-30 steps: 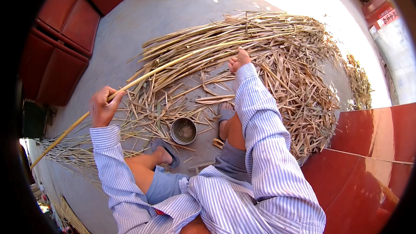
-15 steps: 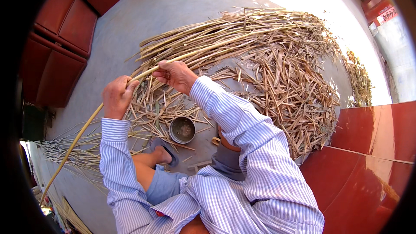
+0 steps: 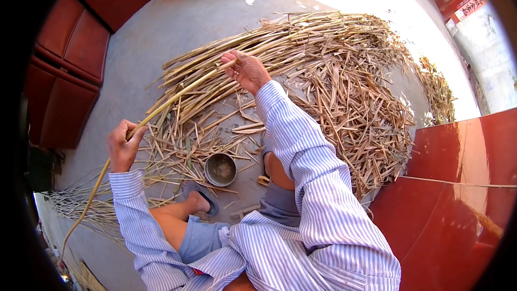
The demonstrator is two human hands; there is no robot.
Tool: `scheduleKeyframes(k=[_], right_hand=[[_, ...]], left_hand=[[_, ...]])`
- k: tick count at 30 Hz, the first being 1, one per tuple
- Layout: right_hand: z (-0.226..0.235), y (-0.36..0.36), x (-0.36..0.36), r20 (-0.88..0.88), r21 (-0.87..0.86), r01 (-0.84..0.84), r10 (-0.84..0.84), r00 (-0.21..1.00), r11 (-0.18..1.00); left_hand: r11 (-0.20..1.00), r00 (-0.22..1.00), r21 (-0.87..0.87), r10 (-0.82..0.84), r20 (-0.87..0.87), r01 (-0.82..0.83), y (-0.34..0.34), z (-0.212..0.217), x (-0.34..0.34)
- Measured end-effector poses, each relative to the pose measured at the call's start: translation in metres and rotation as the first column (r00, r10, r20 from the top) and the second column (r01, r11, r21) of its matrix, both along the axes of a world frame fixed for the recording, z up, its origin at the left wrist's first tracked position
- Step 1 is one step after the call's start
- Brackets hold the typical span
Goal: The person sits on the floor and repeatedly strips outer layers from dried plant stems by hand. The separated fibers are placed to the left, while the remaining cores are set aside in a pile.
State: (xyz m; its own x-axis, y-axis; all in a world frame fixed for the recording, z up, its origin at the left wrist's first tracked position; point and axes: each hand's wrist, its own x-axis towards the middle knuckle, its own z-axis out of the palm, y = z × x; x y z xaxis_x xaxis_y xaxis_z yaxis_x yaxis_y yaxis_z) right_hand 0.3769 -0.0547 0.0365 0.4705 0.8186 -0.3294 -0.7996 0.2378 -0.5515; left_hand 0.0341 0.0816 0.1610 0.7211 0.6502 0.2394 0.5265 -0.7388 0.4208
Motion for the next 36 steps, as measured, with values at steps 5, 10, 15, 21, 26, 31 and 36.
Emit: scheduleKeyframes(k=[5,10,15,21,26,31,36], right_hand=[[-0.002,0.001,0.007,0.083,-0.052,-0.031,0.036,0.996,0.998],[-0.015,0.007,0.011,0.114,-0.255,0.106,-0.079,0.990,0.961],[-0.040,-0.031,0.074,0.038,-0.266,0.374,-0.378,0.925,0.888],[0.001,-0.007,0.005,0.021,-0.118,0.188,-0.187,0.982,0.975],[0.013,0.002,-0.016,0.066,-0.015,0.169,-0.168,0.984,0.986],[-0.005,-0.033,0.046,0.024,0.039,0.338,-0.339,0.940,0.940],[0.017,-0.038,0.031,0.220,0.165,0.003,-0.040,0.975,0.986]], left_hand=[[1.000,0.999,0.013,0.014,0.036,-0.015,0.004,-0.003,-0.006],[0.943,0.994,0.325,-0.098,0.047,0.077,-0.005,-0.005,-0.006],[0.960,0.996,0.267,0.085,-0.015,-0.078,0.021,-0.001,-0.057],[0.910,0.984,0.373,-0.173,-0.050,0.179,0.014,-0.018,0.005],[0.965,0.981,0.207,-0.180,0.076,0.161,0.000,-0.017,0.040],[0.994,0.995,-0.095,-0.041,0.091,0.049,0.005,-0.015,0.013],[0.961,0.999,-0.273,-0.027,0.045,0.038,0.020,-0.015,0.001]])
